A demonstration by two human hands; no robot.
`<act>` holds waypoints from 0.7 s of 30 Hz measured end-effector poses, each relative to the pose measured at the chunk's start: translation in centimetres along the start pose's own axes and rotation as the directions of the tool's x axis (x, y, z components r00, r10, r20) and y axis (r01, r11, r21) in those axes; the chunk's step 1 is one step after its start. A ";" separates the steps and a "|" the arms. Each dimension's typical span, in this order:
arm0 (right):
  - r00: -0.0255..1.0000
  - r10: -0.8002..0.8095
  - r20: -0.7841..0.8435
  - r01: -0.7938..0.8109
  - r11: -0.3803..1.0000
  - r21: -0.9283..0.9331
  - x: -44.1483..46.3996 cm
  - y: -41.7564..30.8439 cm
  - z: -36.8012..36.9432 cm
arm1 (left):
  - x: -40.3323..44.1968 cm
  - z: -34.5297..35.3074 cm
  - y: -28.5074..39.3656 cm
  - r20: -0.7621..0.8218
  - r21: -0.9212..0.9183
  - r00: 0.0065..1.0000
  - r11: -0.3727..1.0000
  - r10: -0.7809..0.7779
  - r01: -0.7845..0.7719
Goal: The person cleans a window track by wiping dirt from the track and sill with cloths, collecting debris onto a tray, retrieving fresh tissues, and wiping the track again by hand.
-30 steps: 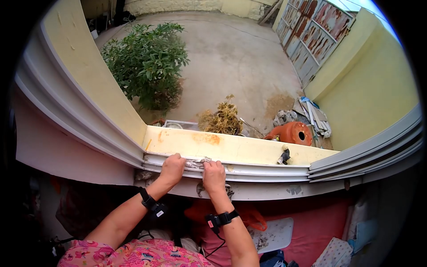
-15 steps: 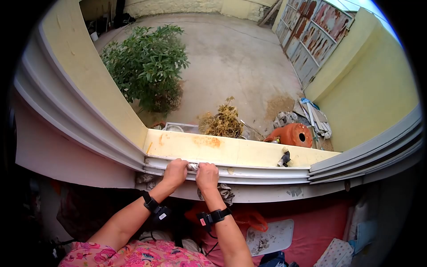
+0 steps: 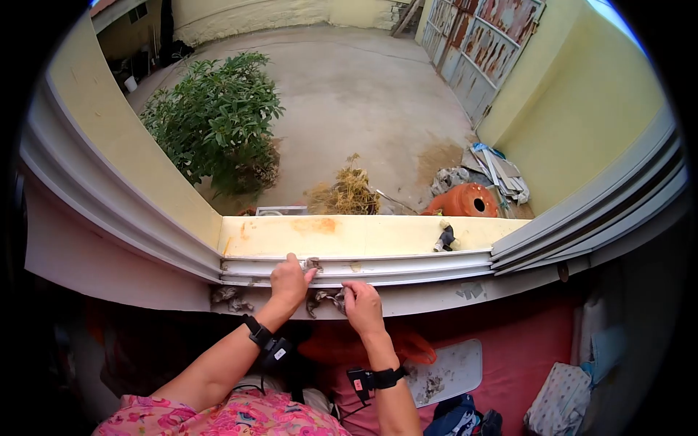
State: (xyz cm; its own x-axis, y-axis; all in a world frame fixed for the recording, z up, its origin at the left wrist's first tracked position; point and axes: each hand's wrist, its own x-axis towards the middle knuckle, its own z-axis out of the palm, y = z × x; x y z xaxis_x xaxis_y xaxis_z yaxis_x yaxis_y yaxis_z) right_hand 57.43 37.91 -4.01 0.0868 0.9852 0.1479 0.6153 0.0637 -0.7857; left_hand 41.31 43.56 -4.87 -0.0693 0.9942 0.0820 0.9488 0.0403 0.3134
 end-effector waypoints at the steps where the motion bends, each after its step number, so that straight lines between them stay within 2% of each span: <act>1: 0.999 0.043 -0.014 -0.043 0.999 0.025 -1.2 0.4 -1.2 | -0.1 0.4 0.2 0.002 0.000 1.000 1.000 0.007 -0.007; 2: 0.999 0.047 -0.021 -0.047 0.999 0.025 -2.5 1.1 -2.3 | -0.1 1.0 0.3 -0.021 0.049 1.000 0.999 0.009 -0.008; 4: 0.979 0.200 -0.041 -0.198 0.979 0.045 -5.2 2.6 -4.5 | -0.1 1.7 0.7 -0.043 0.094 0.999 0.995 0.020 -0.016; 5: 0.978 0.203 -0.046 -0.201 0.979 0.043 -6.7 3.1 -5.6 | 0.0 1.9 0.9 -0.029 0.124 1.000 0.992 -0.012 0.016; 7: 0.942 0.313 -0.122 -0.303 0.949 0.089 -9.3 4.3 -7.4 | 0.6 1.8 1.4 0.042 0.164 0.993 0.981 -0.110 0.102; 8: 0.940 0.315 -0.132 -0.305 0.948 0.092 -10.7 5.1 -8.1 | 1.0 1.6 1.7 0.041 0.164 0.994 0.982 -0.100 0.092; 10: 0.911 0.364 -0.193 -0.335 0.927 0.166 -13.0 6.8 -9.5 | 1.6 1.3 2.3 0.105 0.174 0.974 0.968 -0.201 0.181; 11: 0.900 0.388 -0.201 -0.357 0.918 0.172 -14.0 7.1 -10.3 | 1.7 1.5 2.3 0.056 0.191 0.981 0.966 -0.186 0.172; 15: 0.847 0.475 -0.241 -0.434 0.878 0.204 -16.9 8.4 -12.2 | 2.6 1.4 2.4 0.110 0.215 0.968 0.957 -0.224 0.197; 19: 0.806 0.542 -0.238 -0.470 0.830 0.300 -18.8 9.4 -12.5 | 3.0 2.1 2.4 0.100 0.137 0.952 0.952 -0.288 0.274; 21: 0.794 0.560 -0.236 -0.485 0.818 0.308 -19.4 9.9 -12.4 | 2.8 1.8 2.7 0.092 0.150 0.957 0.954 -0.274 0.259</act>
State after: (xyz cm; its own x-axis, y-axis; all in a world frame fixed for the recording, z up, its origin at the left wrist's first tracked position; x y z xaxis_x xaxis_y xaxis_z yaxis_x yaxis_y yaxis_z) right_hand 71.59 17.48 -7.23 0.5984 0.7805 -0.1809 0.2199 -0.3771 -0.8997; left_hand 44.22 46.65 -5.51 -0.2984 0.9498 -0.0941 0.9336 0.3109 0.1781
